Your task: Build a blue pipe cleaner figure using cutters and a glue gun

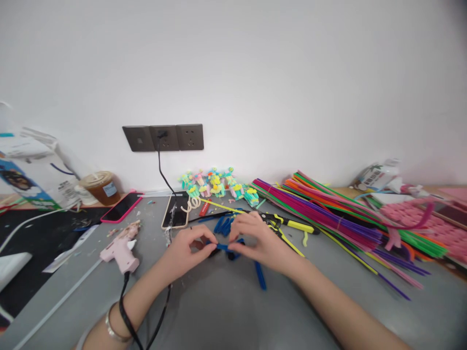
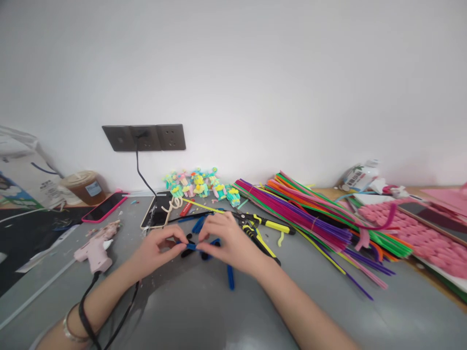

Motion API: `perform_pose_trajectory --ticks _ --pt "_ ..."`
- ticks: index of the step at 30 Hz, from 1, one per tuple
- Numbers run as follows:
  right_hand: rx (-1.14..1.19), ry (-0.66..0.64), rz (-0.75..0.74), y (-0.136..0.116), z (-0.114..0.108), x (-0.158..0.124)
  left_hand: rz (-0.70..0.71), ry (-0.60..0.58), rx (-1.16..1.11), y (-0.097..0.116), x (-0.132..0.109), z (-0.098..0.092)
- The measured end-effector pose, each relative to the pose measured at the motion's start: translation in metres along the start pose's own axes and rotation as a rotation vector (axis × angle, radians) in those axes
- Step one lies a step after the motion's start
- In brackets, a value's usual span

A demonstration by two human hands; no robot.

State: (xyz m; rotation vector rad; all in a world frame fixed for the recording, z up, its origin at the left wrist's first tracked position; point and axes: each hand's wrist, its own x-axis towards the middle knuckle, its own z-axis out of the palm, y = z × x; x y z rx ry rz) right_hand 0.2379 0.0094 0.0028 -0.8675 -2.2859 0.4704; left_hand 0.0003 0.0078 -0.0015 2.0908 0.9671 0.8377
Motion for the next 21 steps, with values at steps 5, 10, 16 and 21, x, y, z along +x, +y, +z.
perform_pose_trajectory --ticks 5,10,16,21 --pt "-0.183 0.151 0.247 0.038 -0.019 -0.004 0.026 0.099 -0.057 -0.005 0.002 -0.003" --pt "-0.312 0.111 0.296 0.054 -0.021 -0.009 -0.013 0.126 -0.042 -0.006 0.003 -0.004" --pt "-0.337 -0.040 0.166 0.049 -0.007 -0.008 -0.083 0.129 -0.038 -0.009 0.004 -0.003" --pt "-0.278 -0.004 0.137 0.047 -0.011 -0.006 -0.078 0.120 0.014 -0.008 0.004 -0.003"
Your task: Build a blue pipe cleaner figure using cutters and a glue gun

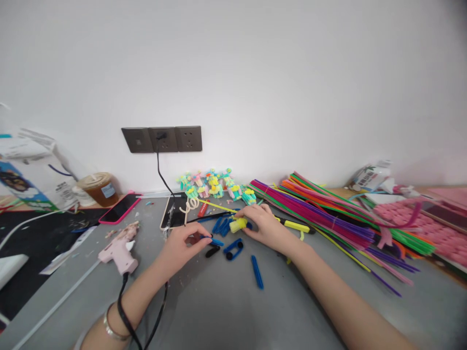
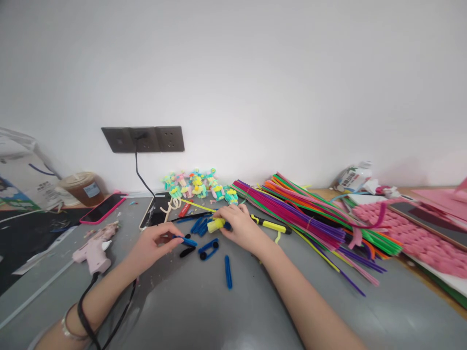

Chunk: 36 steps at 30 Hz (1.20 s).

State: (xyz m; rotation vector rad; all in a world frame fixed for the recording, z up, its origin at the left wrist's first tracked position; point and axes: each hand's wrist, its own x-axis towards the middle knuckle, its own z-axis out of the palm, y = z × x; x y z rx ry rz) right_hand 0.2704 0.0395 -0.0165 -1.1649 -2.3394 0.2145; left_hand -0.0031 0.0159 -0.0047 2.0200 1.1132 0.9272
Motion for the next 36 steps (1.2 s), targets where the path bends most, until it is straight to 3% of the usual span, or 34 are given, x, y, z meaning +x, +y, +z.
perform_pose_trajectory --ticks 7,15,20,23,28,32,34,36 --pt "0.303 0.209 0.016 -0.005 -0.012 0.003 0.007 0.020 0.044 0.004 0.000 -0.001" --pt "0.820 0.259 0.314 0.001 -0.010 0.008 0.016 -0.005 -0.009 0.005 -0.001 -0.001" --pt "1.075 0.353 0.348 -0.006 -0.009 0.010 -0.021 0.020 -0.057 0.004 -0.003 0.000" --pt "1.228 0.520 0.332 -0.010 -0.014 0.011 -0.051 0.054 -0.118 0.003 -0.003 -0.001" --pt "1.463 0.965 0.255 0.007 -0.041 0.008 -0.058 0.130 -0.152 0.002 -0.003 -0.003" --pt "1.382 1.165 0.298 0.025 -0.051 0.005 -0.042 0.173 -0.159 0.003 -0.003 -0.003" --pt "1.252 1.103 0.362 0.024 -0.044 0.005 -0.039 0.176 -0.154 0.004 -0.002 -0.003" --pt "1.095 0.879 0.425 0.018 -0.032 0.007 -0.044 0.172 -0.148 0.005 -0.002 -0.004"
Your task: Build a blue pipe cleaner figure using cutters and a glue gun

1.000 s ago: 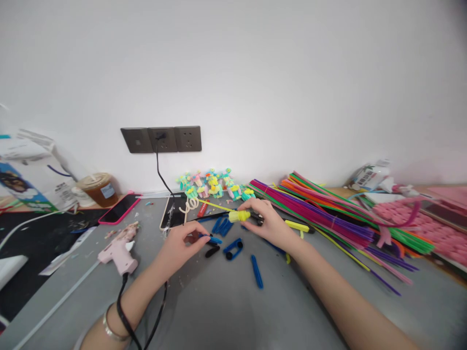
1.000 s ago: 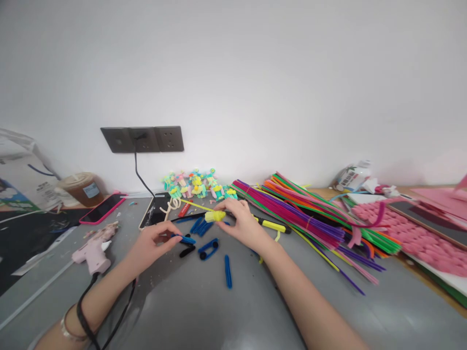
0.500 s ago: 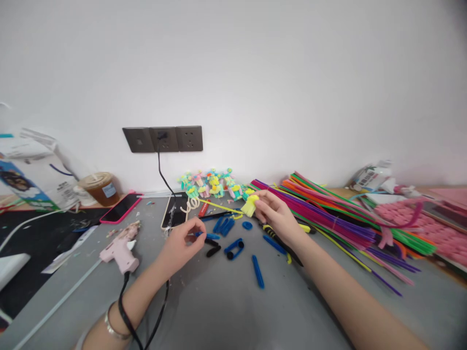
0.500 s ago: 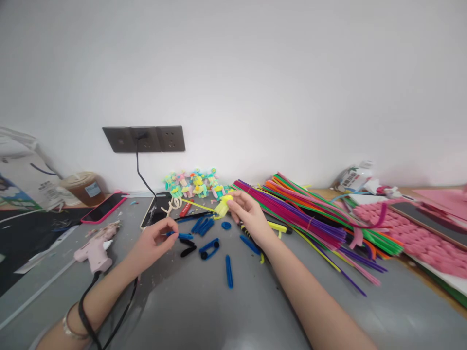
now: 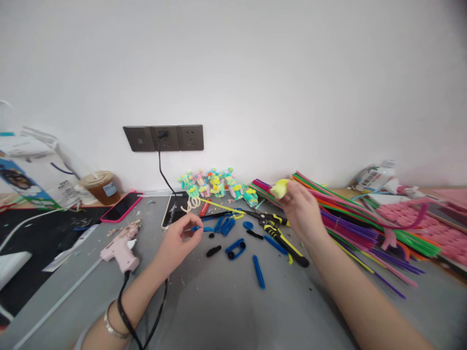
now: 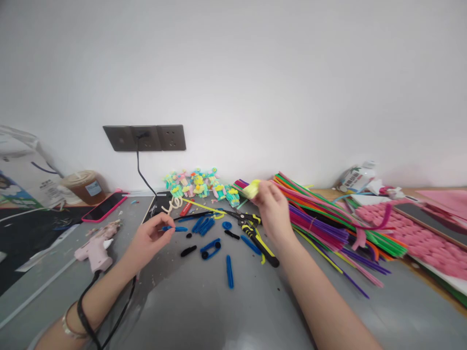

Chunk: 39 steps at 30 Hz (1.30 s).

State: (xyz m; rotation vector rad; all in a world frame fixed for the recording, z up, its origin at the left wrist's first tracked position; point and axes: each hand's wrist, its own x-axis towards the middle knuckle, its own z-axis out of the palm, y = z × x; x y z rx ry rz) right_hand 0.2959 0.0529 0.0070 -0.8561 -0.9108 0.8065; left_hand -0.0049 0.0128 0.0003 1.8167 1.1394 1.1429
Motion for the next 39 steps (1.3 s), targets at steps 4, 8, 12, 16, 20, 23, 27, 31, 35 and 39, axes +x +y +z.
perform_pose_trajectory --ticks 4,8,12,16,20,23,27,31,35,39 --pt "-0.417 -0.324 0.004 0.016 0.011 -0.017 -0.014 -0.020 -0.007 0.000 0.000 0.000" --pt "-0.567 -0.452 -0.040 0.027 0.012 -0.020 -0.018 -0.059 -0.023 0.000 -0.001 0.000" --pt "-0.547 -0.516 0.012 0.029 0.012 -0.021 -0.014 -0.096 -0.015 0.004 -0.002 0.001" --pt "-0.556 -0.560 0.054 0.033 0.012 -0.024 0.021 -0.098 0.010 0.004 -0.001 0.001" --pt "-0.763 -0.606 -0.047 0.036 0.010 -0.027 0.039 -0.106 0.015 -0.001 0.000 0.001" --pt "-0.965 -0.523 -0.243 0.032 0.010 -0.028 0.003 -0.106 0.006 -0.003 -0.001 0.001" --pt "-1.021 -0.394 -0.443 0.017 0.019 -0.037 -0.040 -0.086 -0.022 -0.003 -0.001 0.003" --pt "-0.856 -0.610 -0.423 0.005 0.034 -0.057 -0.046 -0.098 -0.013 -0.003 -0.001 0.004" --pt "-0.750 -0.840 -0.298 0.007 0.044 -0.073 -0.032 -0.122 -0.008 -0.003 -0.001 0.004" --pt "-0.727 -0.854 -0.256 0.010 0.047 -0.077 -0.025 -0.118 -0.023 -0.002 -0.002 0.005"
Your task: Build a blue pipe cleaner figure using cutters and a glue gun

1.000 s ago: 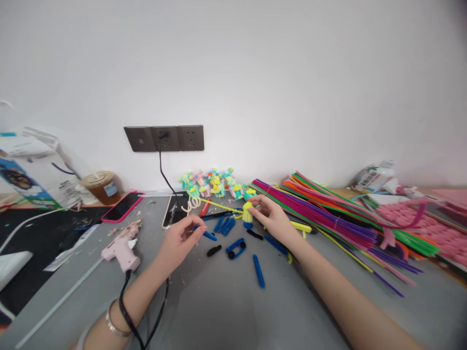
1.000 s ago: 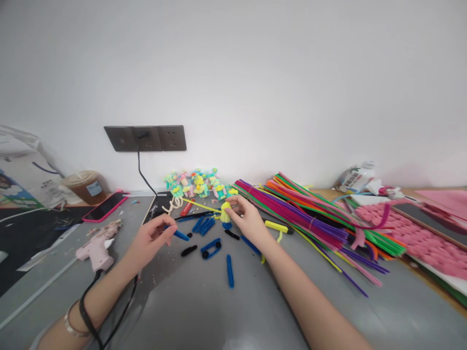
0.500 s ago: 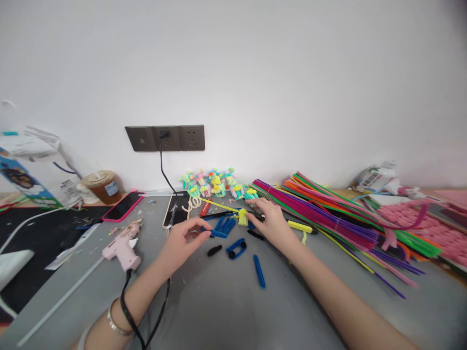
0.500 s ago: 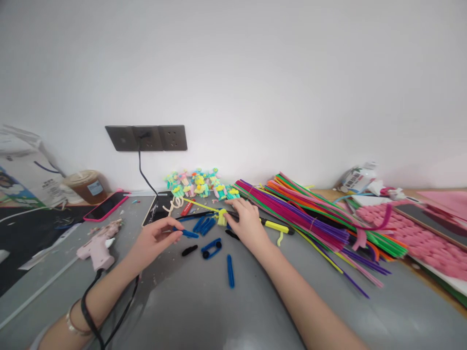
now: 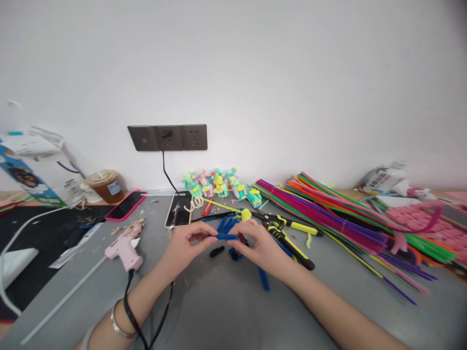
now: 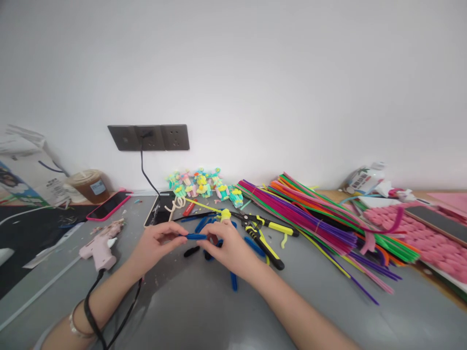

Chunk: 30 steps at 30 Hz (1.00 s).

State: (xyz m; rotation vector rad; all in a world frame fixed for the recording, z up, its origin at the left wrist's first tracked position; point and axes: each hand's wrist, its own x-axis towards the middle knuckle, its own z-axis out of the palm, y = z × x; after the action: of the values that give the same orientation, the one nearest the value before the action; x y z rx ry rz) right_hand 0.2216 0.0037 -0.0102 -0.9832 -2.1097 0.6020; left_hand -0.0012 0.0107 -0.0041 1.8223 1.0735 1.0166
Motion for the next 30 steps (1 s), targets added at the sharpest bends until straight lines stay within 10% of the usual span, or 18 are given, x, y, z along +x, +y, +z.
perform_pose_trajectory --ticks 30 --pt "0.481 -0.157 0.274 -0.007 -0.003 0.004 0.247 -0.001 0.062 0.003 -0.004 -0.001"
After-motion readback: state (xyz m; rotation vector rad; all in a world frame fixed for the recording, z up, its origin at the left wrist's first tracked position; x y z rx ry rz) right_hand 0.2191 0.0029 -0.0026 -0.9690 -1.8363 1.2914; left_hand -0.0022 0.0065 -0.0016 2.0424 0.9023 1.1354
